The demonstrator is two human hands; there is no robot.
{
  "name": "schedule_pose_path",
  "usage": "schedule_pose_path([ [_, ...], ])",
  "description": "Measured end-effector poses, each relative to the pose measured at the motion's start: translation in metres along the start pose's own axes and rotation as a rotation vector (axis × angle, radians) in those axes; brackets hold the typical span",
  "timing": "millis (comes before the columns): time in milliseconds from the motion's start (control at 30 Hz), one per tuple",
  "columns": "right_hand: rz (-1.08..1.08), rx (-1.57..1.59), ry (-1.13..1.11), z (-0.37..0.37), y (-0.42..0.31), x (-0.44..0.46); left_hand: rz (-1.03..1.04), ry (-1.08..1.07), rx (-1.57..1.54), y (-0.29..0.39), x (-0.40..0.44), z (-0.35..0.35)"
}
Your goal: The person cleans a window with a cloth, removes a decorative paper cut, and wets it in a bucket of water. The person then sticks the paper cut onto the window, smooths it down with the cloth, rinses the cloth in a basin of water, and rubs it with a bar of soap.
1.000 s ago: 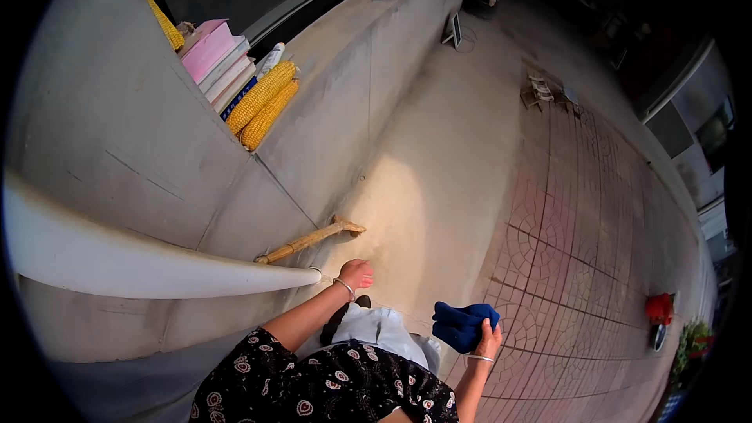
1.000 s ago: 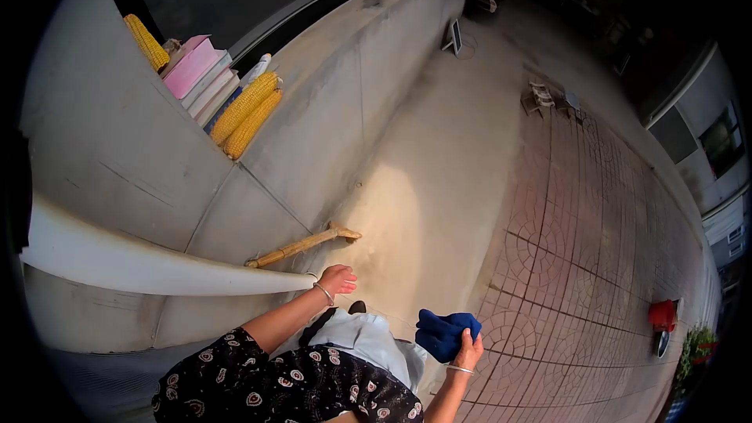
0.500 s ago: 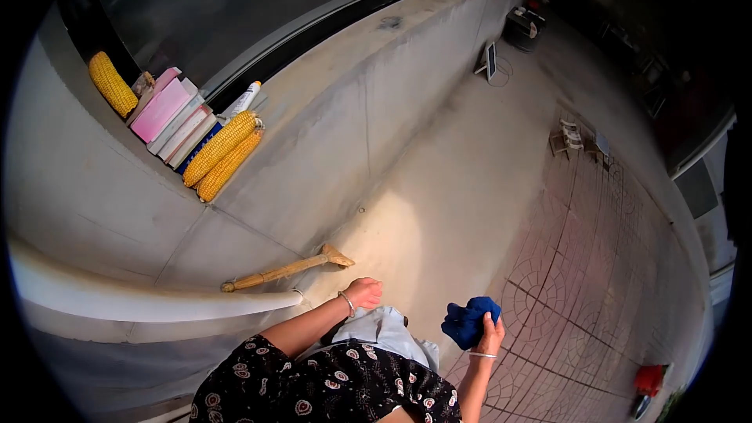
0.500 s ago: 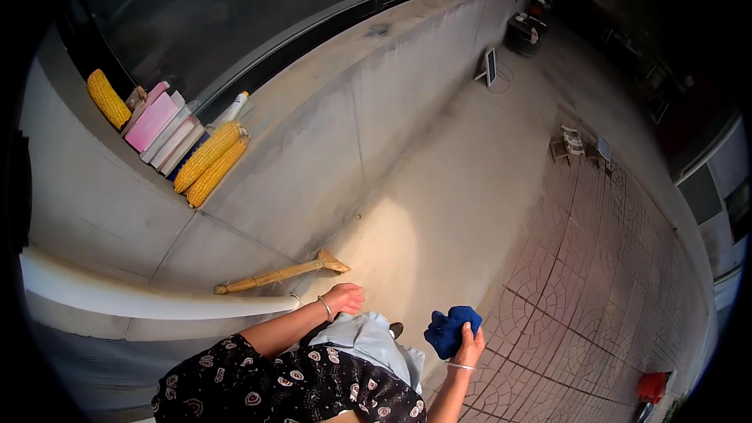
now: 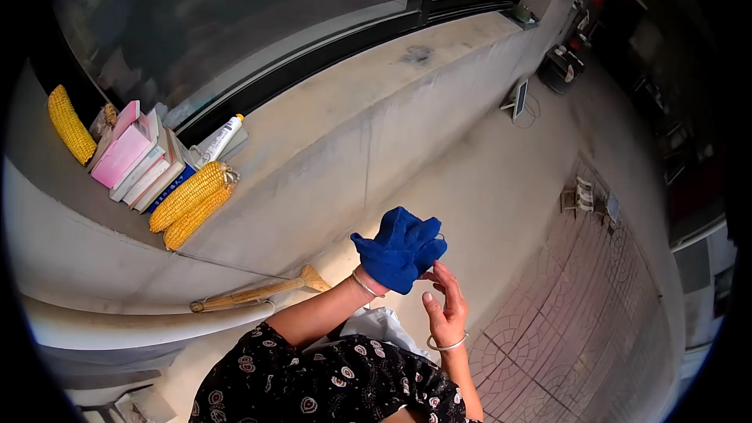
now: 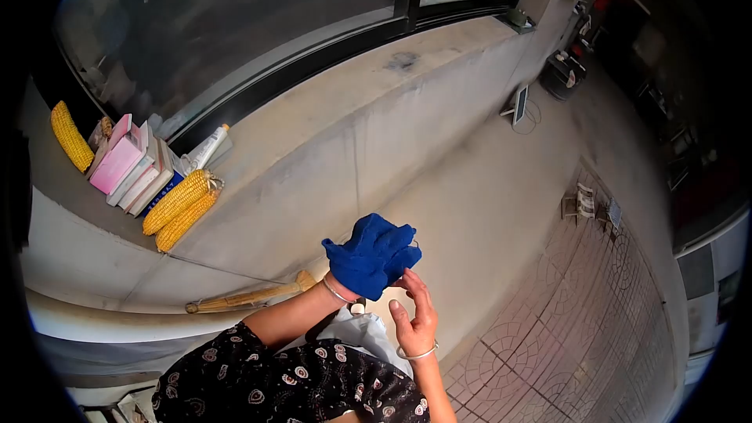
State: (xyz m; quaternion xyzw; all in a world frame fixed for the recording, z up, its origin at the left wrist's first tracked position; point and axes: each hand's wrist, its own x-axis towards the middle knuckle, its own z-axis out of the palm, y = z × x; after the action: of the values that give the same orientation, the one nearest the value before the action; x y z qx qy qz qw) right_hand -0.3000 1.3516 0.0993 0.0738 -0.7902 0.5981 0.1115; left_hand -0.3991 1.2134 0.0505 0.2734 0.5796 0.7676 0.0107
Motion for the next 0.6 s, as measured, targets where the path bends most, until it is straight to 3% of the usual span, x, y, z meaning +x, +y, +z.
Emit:
schedule_pose_path([
  [33, 0.105, 0.06, -0.011, -0.009, 0.006, 0.008, 0.034, 0.021, -0.074, -0.002, 0.016, -0.012],
  [133, 0.295, 0.162, -0.002, -0.028, 0.038, 0.024, 0.051, 0.023, -0.948, -0.006, 0.058, -0.045],
  [167, 0.338, 0.192, -0.007, -0.032, 0.05, 0.029, 0.153, -0.022, -1.078, 0.002, 0.07, -0.056],
  [300, 0.486, 0.304, -0.022, -0.054, 0.099, 0.046, 0.176, 0.153, -0.968, -0.001, 0.096, -0.117],
  [367, 0.525, 0.287, -0.053, -0.067, 0.121, 0.059, -0.085, 0.554, -0.676, 0.029, 0.106, -0.132],
  [400, 0.521, 0.28, -0.077, -0.073, 0.131, 0.068, 0.206, 0.383, -0.747, 0.028, 0.103, -0.149],
  [500, 0.528, 0.262, -0.173, -0.094, 0.16, 0.107, 0.281, 0.684, -0.408, 0.072, 0.116, -0.175],
  [567, 0.505, 0.251, -0.233, -0.101, 0.174, 0.136, 0.304, 1.068, -0.422, 0.12, 0.128, -0.183],
  [600, 0.501, 0.236, -0.258, -0.102, 0.178, 0.151, 0.406, 1.125, -0.387, 0.132, 0.129, -0.198],
])
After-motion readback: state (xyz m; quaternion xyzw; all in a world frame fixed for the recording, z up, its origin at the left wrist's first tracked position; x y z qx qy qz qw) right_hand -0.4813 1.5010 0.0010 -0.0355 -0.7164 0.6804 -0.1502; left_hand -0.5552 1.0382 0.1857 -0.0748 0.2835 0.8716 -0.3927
